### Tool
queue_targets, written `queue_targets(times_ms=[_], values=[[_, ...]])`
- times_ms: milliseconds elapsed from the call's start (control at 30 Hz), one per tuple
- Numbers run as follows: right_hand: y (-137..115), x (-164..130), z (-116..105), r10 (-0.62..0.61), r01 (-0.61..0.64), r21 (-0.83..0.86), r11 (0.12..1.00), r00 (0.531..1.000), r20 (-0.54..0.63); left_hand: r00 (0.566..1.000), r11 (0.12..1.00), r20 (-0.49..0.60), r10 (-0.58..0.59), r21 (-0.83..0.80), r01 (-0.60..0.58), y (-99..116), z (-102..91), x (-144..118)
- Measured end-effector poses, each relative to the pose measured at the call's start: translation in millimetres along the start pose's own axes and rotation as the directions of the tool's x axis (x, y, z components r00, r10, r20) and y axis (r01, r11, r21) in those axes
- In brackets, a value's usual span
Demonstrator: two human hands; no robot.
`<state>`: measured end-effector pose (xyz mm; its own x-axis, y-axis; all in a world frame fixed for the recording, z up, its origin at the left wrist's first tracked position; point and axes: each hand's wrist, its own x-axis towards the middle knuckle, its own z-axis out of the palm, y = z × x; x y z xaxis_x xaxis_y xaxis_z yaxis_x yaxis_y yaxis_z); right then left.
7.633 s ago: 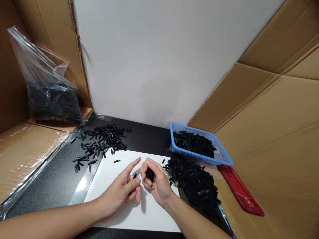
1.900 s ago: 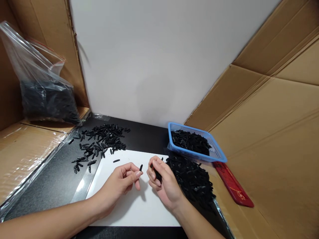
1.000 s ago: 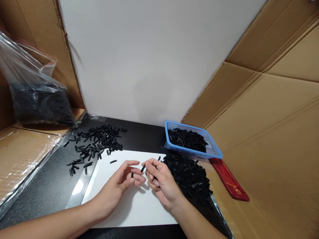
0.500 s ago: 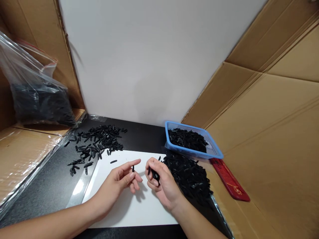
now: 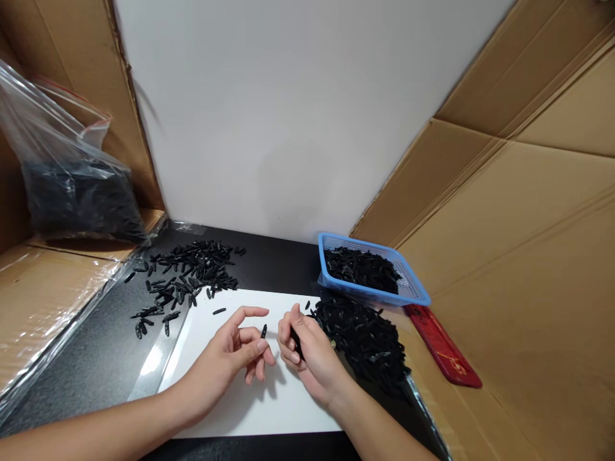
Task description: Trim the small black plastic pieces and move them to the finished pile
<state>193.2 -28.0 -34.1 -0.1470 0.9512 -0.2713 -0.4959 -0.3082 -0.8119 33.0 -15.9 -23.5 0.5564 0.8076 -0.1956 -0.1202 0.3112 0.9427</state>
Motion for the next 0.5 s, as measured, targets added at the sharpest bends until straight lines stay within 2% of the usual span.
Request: queue_targets(times_ms=[167, 333, 433, 500], values=[[3, -1, 1, 0.000, 0.005, -0.100, 0.995, 0.999, 0.054, 1.000, 1.000, 0.013, 0.007, 0.023, -0.007, -1, -1.3, 0], [6, 0, 1, -0.029, 0.038, -0.192, 0.981, 0.998, 0.047, 1.000, 0.996, 0.026, -0.008, 0.087, 0.006, -3, 0.2, -1], [4, 1, -1, -0.035, 0.040, -0.149, 0.988, 0.999, 0.032, 0.998, 0.975, -0.020, 0.062, 0.216, -0.056, 2, -1.6, 1], [2, 1, -1, -0.026, 0.028, -0.102, 0.994, 0.999, 0.020, 0.988, 0.903, -0.035, 0.151, 0.411, -0.123, 11, -9.0, 5]])
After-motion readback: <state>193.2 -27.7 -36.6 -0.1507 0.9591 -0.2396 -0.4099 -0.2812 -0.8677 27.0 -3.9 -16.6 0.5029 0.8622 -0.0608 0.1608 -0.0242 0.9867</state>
